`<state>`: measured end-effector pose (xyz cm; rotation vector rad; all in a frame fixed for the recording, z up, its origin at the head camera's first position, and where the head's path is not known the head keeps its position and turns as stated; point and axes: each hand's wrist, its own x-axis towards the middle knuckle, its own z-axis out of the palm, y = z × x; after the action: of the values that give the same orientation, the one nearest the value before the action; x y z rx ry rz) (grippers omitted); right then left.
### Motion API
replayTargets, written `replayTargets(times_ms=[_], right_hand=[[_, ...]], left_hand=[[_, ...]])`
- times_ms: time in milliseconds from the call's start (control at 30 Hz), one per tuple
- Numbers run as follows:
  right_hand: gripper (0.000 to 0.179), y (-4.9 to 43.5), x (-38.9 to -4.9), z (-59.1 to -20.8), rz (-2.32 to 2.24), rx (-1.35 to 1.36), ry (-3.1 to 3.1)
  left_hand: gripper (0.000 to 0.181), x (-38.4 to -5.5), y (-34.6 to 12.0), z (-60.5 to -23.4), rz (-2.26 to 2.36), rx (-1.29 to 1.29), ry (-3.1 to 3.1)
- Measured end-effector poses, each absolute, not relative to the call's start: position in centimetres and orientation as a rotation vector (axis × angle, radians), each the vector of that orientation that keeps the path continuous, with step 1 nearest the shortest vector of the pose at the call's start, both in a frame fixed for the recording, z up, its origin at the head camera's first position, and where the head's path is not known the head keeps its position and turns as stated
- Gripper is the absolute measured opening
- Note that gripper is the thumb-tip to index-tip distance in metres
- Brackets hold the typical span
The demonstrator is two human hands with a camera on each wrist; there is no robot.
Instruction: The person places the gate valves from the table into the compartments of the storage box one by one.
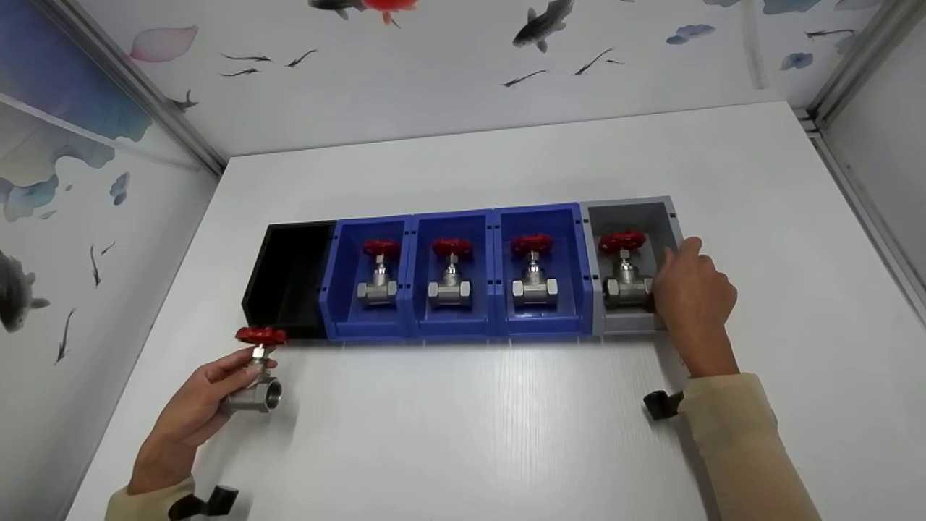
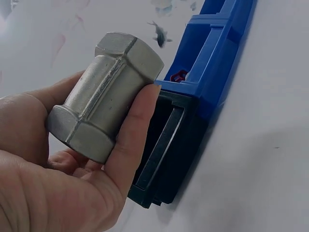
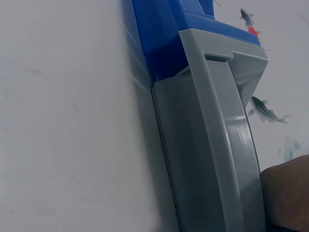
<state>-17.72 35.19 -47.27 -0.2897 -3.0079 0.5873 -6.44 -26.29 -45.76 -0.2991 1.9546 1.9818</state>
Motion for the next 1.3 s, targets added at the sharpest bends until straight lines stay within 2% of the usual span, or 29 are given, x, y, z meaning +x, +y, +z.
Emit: replayTargets(times_ms=[333,933,1300], right_hand=[[0.047,35.2,-17.7,-47.2,0.588,-0.292,-3.005],[0.044,35.1,-17.7,-47.2,0.569,-0.283,-2.997],[0.045,35.1,-17.7,-47.0,0.574,-0.296,-3.017]], left_hand=[[0.047,-7.4,-25.5,-45.0,2.057,-0.384,2.017],[0.044,-10.5,-24.3,-44.3,2.089,-0.41,2.07],[0.05,-12.8,-24.0,-44.3,1.978,-0.388,2.157]])
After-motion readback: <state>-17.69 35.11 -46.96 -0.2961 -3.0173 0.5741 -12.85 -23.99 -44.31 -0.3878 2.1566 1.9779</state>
